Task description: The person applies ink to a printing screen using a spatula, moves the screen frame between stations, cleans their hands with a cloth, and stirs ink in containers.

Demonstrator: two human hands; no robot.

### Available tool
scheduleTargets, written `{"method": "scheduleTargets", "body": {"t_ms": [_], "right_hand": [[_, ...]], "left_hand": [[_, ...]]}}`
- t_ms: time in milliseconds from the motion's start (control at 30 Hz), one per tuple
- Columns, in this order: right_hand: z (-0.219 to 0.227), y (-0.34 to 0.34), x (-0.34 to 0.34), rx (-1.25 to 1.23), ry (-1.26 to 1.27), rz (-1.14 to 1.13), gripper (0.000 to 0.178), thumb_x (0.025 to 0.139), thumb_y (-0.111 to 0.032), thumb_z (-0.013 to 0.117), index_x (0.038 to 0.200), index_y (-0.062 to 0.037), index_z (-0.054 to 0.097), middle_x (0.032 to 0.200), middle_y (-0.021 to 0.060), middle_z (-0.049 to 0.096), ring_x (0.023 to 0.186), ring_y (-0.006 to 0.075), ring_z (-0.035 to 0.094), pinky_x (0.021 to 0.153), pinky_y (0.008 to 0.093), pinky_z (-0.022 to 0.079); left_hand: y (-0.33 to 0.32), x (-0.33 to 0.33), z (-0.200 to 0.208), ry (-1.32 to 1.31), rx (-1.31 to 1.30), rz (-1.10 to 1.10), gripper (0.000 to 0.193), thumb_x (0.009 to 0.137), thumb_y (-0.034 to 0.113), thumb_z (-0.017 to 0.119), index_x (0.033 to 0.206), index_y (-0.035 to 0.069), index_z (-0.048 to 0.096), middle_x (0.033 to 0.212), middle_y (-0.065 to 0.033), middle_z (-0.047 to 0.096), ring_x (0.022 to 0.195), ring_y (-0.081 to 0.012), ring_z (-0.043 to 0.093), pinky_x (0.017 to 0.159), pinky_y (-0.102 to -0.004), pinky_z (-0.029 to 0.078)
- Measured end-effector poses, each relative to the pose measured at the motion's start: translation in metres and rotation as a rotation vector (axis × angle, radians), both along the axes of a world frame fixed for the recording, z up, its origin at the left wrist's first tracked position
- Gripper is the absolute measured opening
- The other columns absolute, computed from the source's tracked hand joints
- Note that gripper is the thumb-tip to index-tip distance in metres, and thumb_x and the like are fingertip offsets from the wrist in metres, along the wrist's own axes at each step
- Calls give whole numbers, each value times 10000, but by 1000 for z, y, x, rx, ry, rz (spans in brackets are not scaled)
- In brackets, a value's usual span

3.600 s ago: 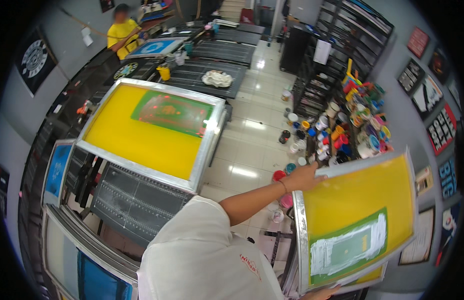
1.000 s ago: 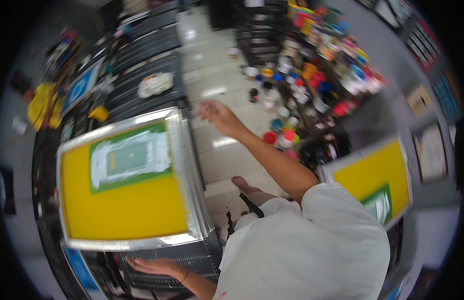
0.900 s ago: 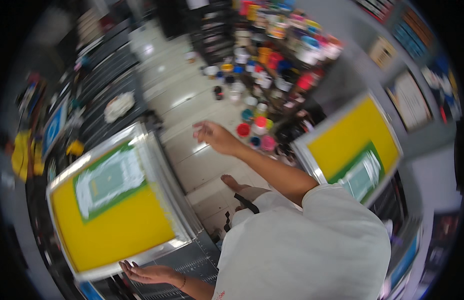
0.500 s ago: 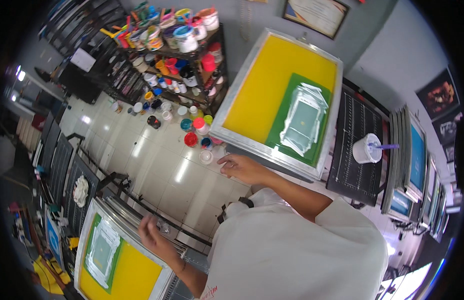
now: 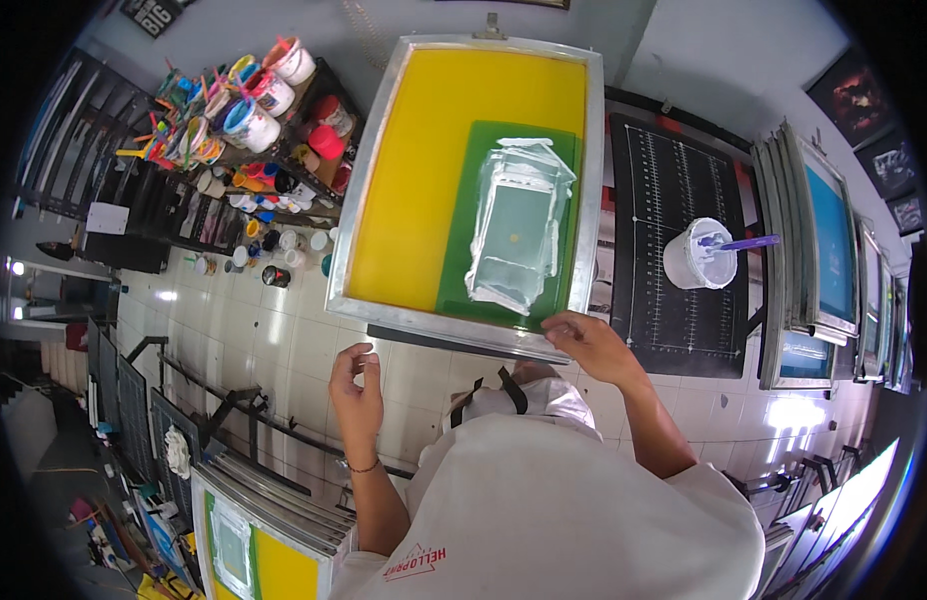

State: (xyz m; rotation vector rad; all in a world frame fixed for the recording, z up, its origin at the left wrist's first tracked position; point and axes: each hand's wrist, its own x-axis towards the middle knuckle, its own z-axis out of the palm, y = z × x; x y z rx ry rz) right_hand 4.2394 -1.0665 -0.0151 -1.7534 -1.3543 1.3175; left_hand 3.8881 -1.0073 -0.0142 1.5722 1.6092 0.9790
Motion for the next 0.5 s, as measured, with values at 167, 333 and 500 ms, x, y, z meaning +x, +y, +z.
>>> {"method": "scheduleTargets", "body": {"t_ms": [167,333,500], "right_hand": [[-16,-4,50,-67,-31,-24,316,944,-289,620,1064,-4,684,943,164,714,866,263,677,773,362,514],[-31,-1,83,-138,-114,21,318,946,-296,617,1035,2,685,974,170,717,933,294,689,812,376,522],[-37,-3,99,-229,-96,-47,344,944,-301,622,1049,22,675,1003,184,712,952,293,690,851,370,523]], "left_hand": [[5,34,-8,55,-29,-25,139,928,63,624,1041,-17,631,973,-95,654,872,-158,620,796,-295,509],[10,53,-13,86,-46,-16,145,939,84,625,1039,-20,628,982,-103,658,866,-169,624,796,-298,506],[29,56,-19,127,-93,-2,162,952,110,624,1045,-23,624,997,-104,654,886,-167,614,792,-302,499]]}}
